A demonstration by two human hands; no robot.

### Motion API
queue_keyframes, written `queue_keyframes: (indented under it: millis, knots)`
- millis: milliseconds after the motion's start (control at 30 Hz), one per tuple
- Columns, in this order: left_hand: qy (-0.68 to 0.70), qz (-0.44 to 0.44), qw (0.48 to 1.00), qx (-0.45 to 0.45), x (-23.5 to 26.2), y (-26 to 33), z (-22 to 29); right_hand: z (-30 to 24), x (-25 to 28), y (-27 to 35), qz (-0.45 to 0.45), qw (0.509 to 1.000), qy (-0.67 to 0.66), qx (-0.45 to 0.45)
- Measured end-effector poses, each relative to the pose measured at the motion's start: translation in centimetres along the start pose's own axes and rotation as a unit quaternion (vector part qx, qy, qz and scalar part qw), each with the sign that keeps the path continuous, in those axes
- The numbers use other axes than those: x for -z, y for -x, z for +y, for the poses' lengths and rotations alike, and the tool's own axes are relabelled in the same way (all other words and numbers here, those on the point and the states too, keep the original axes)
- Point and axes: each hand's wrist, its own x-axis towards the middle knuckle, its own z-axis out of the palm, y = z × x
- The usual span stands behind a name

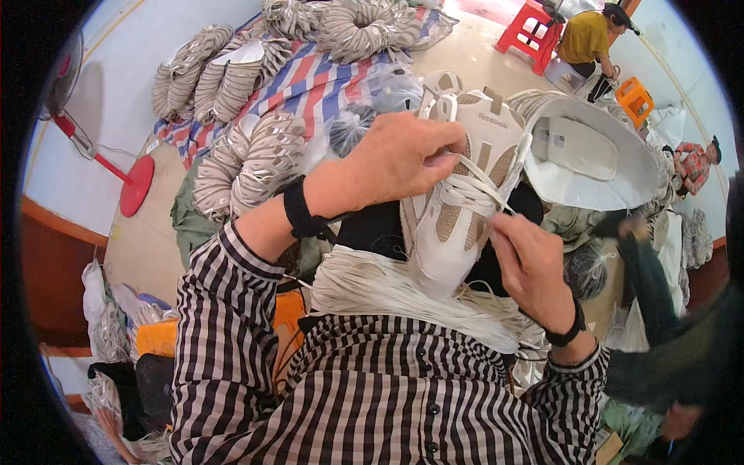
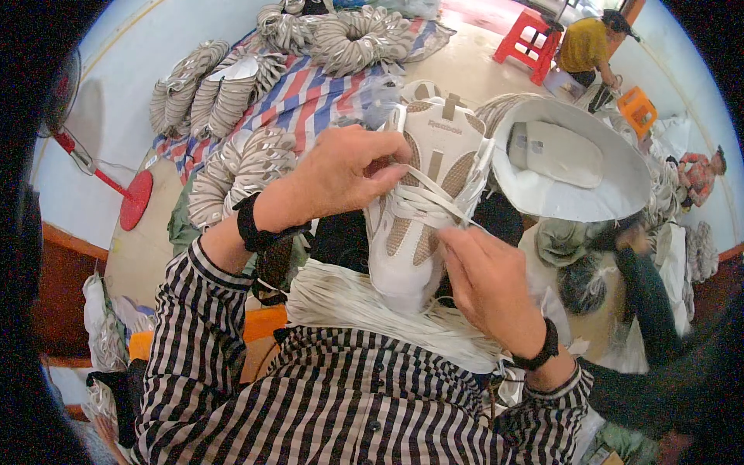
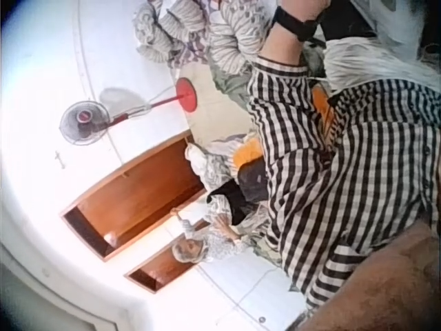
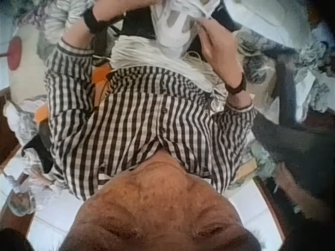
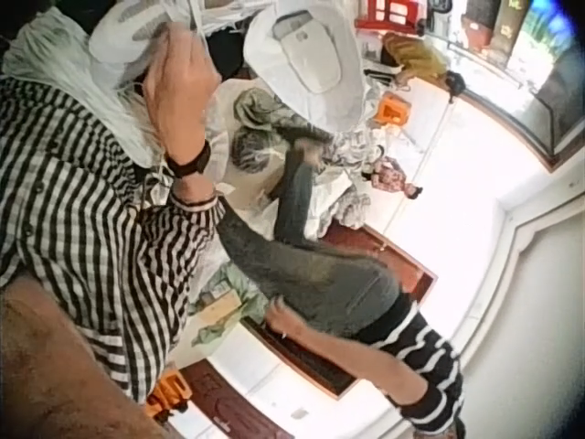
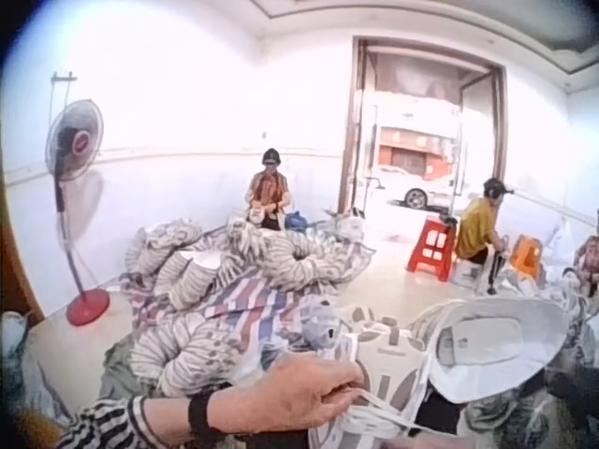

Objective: The recorder is lacing a white Reebok shoe while sitting in a workshop with several other workers.

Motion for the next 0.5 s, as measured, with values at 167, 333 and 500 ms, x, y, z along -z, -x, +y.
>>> queue_keyframes:
  millis: [167,333,500]
  knots:
    - [0.0,0.008,1.0,-0.013,-0.1,0.0,-0.5,1.4,-1.8,-2.0,0.024,0.991,0.123,0.043]
    - [0.023,-0.015,1.0,0.001,-0.1,-0.5,-0.9,1.4,-0.9,-2.5,0.005,0.977,0.208,0.038]
    - [0.025,-0.031,0.999,0.002,-0.1,-0.9,-1.0,1.3,0.4,-2.7,-0.076,0.983,0.164,-0.023]
